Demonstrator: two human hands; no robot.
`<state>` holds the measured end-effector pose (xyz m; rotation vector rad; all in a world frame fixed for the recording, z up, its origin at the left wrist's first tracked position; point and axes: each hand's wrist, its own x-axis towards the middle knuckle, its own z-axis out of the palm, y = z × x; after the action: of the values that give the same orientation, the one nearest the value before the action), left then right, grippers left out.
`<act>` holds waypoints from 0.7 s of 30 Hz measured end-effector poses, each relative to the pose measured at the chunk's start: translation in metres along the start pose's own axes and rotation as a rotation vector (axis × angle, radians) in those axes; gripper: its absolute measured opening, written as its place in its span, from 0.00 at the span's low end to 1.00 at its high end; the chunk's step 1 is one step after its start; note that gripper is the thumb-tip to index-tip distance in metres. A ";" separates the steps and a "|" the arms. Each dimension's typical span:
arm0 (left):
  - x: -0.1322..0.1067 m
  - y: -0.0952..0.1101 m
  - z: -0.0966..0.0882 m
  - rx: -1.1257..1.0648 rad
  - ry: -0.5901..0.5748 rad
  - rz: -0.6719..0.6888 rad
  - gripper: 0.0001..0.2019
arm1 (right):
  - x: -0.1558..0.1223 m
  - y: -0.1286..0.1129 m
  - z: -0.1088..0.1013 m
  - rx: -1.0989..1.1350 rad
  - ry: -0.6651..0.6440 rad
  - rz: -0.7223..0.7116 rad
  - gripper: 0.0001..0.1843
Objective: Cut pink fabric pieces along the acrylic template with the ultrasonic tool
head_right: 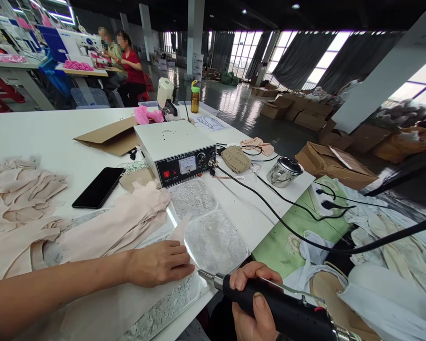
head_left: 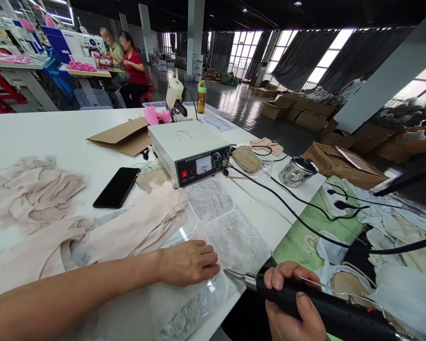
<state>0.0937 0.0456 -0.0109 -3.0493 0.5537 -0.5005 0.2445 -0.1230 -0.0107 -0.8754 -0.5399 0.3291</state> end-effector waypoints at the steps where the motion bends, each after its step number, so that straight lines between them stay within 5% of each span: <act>1: 0.000 0.000 0.000 0.000 0.000 0.000 0.09 | 0.000 0.000 0.000 -0.002 -0.002 0.001 0.07; 21: 0.000 0.000 0.001 0.043 0.027 0.028 0.07 | 0.005 0.001 0.008 -0.022 -0.060 -0.029 0.05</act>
<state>0.0941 0.0451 -0.0120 -2.9943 0.5787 -0.5467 0.2441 -0.1149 -0.0053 -0.8800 -0.6119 0.3246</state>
